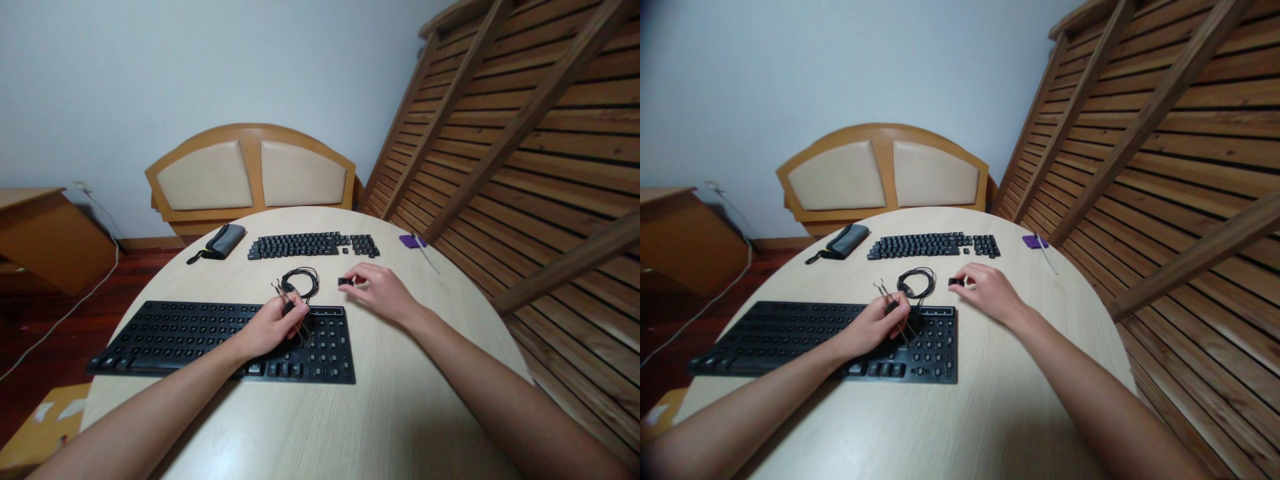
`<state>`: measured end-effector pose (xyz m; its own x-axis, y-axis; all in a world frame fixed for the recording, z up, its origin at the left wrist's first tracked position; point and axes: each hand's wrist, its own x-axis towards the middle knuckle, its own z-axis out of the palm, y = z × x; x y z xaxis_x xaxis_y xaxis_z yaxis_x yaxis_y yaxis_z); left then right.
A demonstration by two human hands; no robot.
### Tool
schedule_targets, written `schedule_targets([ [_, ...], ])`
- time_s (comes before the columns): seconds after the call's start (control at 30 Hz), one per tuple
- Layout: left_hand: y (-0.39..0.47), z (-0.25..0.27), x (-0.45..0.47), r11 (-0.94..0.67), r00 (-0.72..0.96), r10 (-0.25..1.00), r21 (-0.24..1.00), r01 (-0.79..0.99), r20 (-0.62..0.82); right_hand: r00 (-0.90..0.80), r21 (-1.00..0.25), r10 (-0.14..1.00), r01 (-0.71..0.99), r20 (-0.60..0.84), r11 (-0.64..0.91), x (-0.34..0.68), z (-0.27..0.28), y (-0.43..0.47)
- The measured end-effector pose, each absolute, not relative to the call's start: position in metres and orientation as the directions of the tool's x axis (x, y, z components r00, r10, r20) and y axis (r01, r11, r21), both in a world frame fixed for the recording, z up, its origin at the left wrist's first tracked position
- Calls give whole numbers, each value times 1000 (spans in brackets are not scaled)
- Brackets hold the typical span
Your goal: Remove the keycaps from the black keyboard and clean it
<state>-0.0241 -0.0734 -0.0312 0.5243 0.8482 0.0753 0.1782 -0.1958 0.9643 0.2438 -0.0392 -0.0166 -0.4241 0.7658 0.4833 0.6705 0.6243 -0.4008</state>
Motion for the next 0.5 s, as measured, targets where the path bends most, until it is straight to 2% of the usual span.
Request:
schedule_targets([
  [0.17, -74, -31, -23, -203, 540, 841, 952, 231, 48, -270, -323, 858, 843, 436, 430, 274, -30, -5],
  [0.27, -74, -30, -24, -207, 539, 841, 948, 242, 47, -252, -215, 883, 909, 396, 356, 279, -37, 10],
  [0.37, -74, -29, -24, -204, 540, 841, 947, 248, 40, -236, -141, 903, 943, 359, 302, 279, -40, 20],
  [0.5, -74, -31, -24, -197, 537, 843, 948, 251, 33, -226, -111, 912, 954, 344, 278, 279, -43, 30],
])
